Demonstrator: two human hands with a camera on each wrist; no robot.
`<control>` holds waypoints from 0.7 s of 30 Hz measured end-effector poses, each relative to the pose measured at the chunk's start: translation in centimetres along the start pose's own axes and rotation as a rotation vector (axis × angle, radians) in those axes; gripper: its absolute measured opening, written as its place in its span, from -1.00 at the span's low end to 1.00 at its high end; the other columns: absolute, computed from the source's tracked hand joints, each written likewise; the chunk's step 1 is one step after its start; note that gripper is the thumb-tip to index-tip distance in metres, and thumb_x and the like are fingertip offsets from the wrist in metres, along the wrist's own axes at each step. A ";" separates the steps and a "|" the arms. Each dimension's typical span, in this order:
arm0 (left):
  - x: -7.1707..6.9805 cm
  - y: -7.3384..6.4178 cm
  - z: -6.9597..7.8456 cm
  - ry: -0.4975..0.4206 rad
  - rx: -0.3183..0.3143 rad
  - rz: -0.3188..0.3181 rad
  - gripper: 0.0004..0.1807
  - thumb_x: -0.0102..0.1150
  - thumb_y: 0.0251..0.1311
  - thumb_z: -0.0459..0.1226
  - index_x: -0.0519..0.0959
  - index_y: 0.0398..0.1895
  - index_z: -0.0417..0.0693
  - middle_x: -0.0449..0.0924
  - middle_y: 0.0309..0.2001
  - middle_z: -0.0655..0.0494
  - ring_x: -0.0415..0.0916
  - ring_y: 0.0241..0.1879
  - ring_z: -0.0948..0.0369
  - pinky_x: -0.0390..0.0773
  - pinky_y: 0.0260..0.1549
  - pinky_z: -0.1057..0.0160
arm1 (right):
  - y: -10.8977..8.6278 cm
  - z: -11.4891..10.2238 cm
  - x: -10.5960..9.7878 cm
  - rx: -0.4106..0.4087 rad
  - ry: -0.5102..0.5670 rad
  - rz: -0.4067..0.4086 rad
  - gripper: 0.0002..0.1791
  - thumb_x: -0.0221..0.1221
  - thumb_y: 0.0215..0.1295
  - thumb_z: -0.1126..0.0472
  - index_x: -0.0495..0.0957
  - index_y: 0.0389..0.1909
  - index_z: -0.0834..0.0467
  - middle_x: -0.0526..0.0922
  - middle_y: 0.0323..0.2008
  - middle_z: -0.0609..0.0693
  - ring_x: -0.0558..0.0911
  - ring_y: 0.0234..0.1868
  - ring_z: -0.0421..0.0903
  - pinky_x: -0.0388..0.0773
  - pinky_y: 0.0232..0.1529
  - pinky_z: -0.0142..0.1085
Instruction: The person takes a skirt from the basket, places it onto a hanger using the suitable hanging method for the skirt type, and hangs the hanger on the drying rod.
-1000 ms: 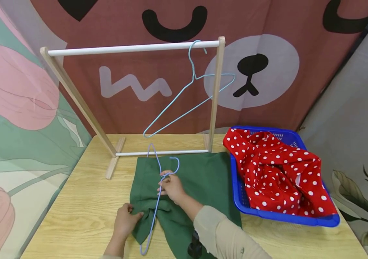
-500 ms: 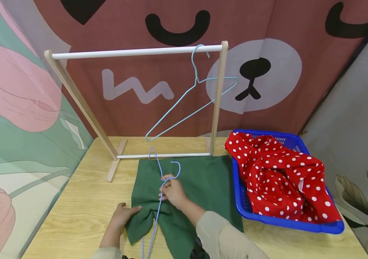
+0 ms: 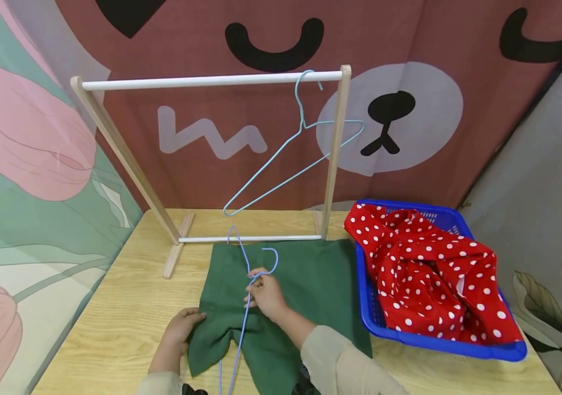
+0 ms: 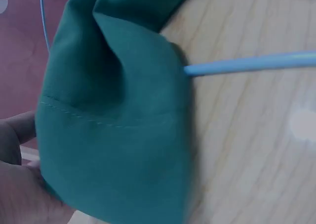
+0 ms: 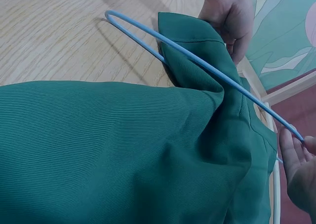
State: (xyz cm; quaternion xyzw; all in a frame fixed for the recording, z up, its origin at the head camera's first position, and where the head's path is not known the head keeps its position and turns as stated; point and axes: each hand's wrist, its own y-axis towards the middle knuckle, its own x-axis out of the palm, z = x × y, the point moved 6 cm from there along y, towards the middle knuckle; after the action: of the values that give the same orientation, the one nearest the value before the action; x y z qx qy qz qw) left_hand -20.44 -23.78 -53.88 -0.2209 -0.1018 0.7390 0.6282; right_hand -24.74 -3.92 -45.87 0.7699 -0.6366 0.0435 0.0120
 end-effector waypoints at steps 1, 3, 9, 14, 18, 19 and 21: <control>0.0 0.0 0.0 -0.008 -0.003 0.001 -0.58 -0.02 0.12 -0.31 0.23 -0.07 -0.49 0.35 -0.19 -0.22 0.39 -0.39 0.19 0.44 -0.42 0.25 | 0.0 0.0 0.0 0.002 -0.009 0.007 -0.79 -0.10 0.09 0.60 0.32 -0.22 0.44 0.44 -0.54 0.22 0.52 -0.56 0.24 0.53 -0.57 -0.14; 0.1 0.1 0.2 -0.017 0.000 -0.018 -0.56 0.00 0.12 -0.29 0.23 -0.08 -0.50 0.36 -0.21 -0.19 0.39 -0.40 0.20 0.44 -0.42 0.24 | -0.1 -0.2 -0.1 -0.001 -0.024 0.018 -0.82 -0.09 0.11 0.58 0.34 -0.24 0.44 0.45 -0.48 0.27 0.53 -0.57 0.21 0.53 -0.58 -0.16; 0.6 0.3 1.1 0.004 0.025 -0.055 -0.55 -0.01 0.13 -0.29 0.24 -0.02 -0.50 0.41 -0.21 -0.19 0.43 -0.41 0.19 0.45 -0.38 0.19 | -0.1 -0.4 -0.4 -0.024 -0.074 0.014 -0.86 -0.08 0.13 0.56 0.36 -0.28 0.43 0.48 -0.42 0.37 0.53 -0.57 0.24 0.52 -0.62 -0.18; 0.5 0.2 2.3 0.003 0.053 -0.057 -0.52 0.01 0.13 -0.28 0.21 0.07 -0.36 0.36 -0.12 -0.22 0.43 -0.37 0.16 0.44 -0.37 0.16 | -0.2 -0.5 -0.7 -0.026 -0.089 0.019 -0.86 -0.08 0.11 0.57 0.35 -0.29 0.44 0.45 -0.44 0.43 0.52 -0.61 0.22 0.52 -0.64 -0.17; 0.5 0.0 3.3 0.009 0.071 -0.070 -0.52 0.01 0.13 -0.28 0.23 0.11 -0.27 0.36 -0.08 -0.19 0.43 -0.35 0.14 0.44 -0.36 0.15 | -0.5 -0.8 -0.9 -0.038 -0.117 0.019 -0.87 -0.08 0.10 0.58 0.36 -0.32 0.42 0.45 -0.46 0.44 0.51 -0.64 0.21 0.51 -0.67 -0.18; 0.5 -0.1 3.6 0.013 0.078 -0.069 -0.53 0.00 0.14 -0.29 0.23 0.12 -0.26 0.36 -0.08 -0.19 0.43 -0.34 0.15 0.44 -0.36 0.15 | -0.6 -1.0 -0.9 -0.046 -0.125 0.017 -0.87 -0.08 0.10 0.58 0.36 -0.32 0.42 0.45 -0.48 0.43 0.51 -0.64 0.23 0.51 -0.67 -0.18; 0.5 -0.2 4.0 0.010 0.089 -0.075 -0.53 -0.01 0.14 -0.30 0.22 0.13 -0.26 0.34 -0.07 -0.19 0.42 -0.34 0.15 0.44 -0.36 0.16 | -0.7 -1.3 -0.9 -0.072 -0.146 0.013 -0.87 -0.08 0.09 0.59 0.36 -0.34 0.43 0.44 -0.51 0.43 0.50 -0.63 0.27 0.50 -0.69 -0.17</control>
State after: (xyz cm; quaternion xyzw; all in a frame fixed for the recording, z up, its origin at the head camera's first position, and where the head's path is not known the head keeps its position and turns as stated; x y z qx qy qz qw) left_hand -22.15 -22.73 -50.33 -0.1925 -0.0737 0.7175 0.6654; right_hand -24.26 -2.81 -44.62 0.7659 -0.6419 -0.0357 -0.0070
